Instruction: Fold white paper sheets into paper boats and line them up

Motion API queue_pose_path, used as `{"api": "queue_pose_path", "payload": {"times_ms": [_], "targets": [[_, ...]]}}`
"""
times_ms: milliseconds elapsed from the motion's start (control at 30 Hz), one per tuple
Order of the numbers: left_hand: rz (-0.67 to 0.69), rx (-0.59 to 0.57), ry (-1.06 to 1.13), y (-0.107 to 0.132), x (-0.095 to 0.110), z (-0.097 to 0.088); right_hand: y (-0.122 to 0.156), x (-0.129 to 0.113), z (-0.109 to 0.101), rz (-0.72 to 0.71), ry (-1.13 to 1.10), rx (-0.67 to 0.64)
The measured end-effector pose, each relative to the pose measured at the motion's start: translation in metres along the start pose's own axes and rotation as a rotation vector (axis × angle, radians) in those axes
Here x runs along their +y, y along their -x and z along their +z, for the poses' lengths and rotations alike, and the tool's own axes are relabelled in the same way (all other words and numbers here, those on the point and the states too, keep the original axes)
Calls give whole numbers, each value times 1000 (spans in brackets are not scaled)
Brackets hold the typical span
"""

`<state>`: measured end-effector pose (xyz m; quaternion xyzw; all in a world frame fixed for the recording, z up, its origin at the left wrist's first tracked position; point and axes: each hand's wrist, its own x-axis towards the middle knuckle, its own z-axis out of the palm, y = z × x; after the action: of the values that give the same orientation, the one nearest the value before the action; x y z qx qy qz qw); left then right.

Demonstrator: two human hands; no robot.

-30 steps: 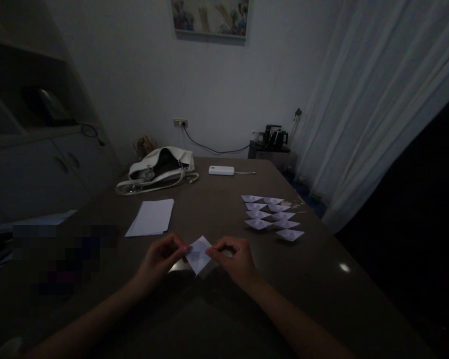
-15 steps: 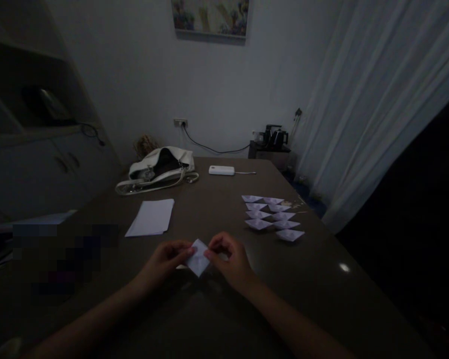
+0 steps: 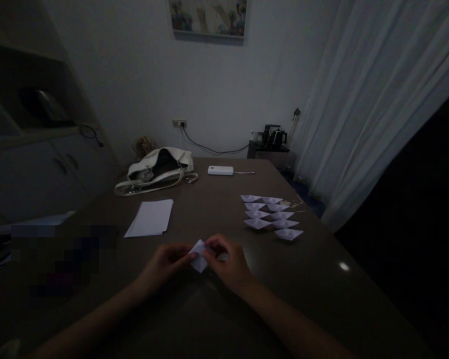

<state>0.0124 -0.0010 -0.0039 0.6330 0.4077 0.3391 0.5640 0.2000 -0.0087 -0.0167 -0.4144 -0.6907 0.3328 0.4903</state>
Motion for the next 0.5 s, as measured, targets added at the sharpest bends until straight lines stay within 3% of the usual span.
{"api": "queue_pose_path", "payload": {"times_ms": [200,500], "targets": [[22,30,-130,1,0,4,0,-2,4,79,47,18],[-100,31,128,0,-1,7,0,4,7,185,-176,35]]}}
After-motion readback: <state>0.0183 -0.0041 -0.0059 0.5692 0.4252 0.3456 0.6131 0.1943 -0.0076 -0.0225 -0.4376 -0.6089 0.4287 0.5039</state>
